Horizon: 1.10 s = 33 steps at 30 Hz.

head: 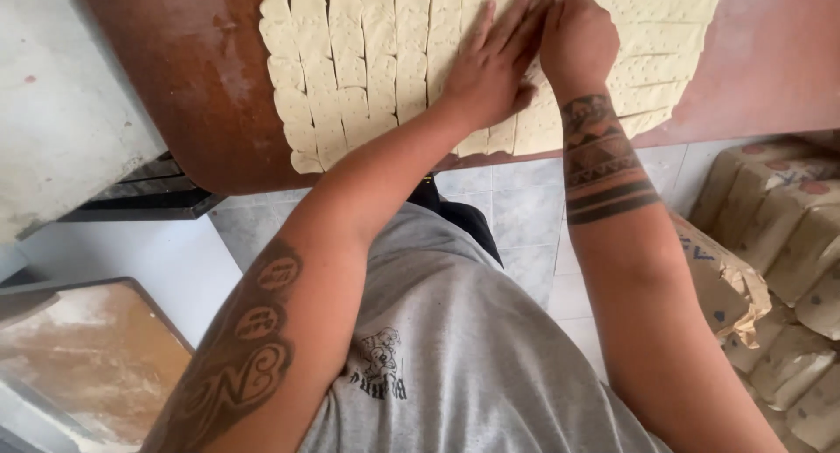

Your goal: Cutting a sheet of dough into strips and arranging them into a circular shape on a scale to prepare bread products.

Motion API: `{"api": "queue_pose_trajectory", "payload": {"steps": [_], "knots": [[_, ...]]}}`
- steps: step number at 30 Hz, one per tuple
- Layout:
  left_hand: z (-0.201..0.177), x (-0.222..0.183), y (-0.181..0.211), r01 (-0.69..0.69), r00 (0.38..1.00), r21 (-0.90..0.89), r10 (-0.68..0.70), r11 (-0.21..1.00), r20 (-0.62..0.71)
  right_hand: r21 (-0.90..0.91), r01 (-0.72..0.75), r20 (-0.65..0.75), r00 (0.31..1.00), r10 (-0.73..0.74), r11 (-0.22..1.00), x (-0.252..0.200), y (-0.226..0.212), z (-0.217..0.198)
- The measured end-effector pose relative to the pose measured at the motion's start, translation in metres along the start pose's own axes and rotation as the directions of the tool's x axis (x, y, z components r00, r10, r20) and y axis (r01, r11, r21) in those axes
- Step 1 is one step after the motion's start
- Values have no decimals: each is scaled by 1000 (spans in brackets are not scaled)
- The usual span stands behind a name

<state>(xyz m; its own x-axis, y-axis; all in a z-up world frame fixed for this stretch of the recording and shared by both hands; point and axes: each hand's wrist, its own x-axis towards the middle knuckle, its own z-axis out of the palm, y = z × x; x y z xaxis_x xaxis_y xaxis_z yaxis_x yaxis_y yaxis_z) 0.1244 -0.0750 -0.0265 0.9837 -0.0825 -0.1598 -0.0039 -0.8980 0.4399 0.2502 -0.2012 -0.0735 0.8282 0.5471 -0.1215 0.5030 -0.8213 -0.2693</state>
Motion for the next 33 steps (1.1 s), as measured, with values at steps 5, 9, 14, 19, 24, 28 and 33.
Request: {"api": "queue_pose_trajectory", "payload": {"steps": [5,9,14,19,24,28,33], "knots": [[6,1,2,31,997,-25,-29,999,69,1,-74,113,991,73,997,-83,0,-2],[13,0,2,16,1000,52,-16,999,5,-37,-99,167,980,104,994,-200,-1,-11],[15,-31,31,-69,993,23,66,997,99,38,-157,170,974,149,987,-209,18,16],[73,-67,47,-134,990,99,137,986,-21,126,-118,201,975,91,985,-218,19,6],[83,-65,56,-8,990,209,37,978,-133,-97,56,202,979,-36,994,-304,28,-9],[59,-61,64,-5,997,129,16,992,-78,132,-72,275,961,33,989,-362,60,-5],[32,-44,69,-7,1000,80,5,997,25,260,-9,-19,1000,14,966,-264,68,-36]]}}
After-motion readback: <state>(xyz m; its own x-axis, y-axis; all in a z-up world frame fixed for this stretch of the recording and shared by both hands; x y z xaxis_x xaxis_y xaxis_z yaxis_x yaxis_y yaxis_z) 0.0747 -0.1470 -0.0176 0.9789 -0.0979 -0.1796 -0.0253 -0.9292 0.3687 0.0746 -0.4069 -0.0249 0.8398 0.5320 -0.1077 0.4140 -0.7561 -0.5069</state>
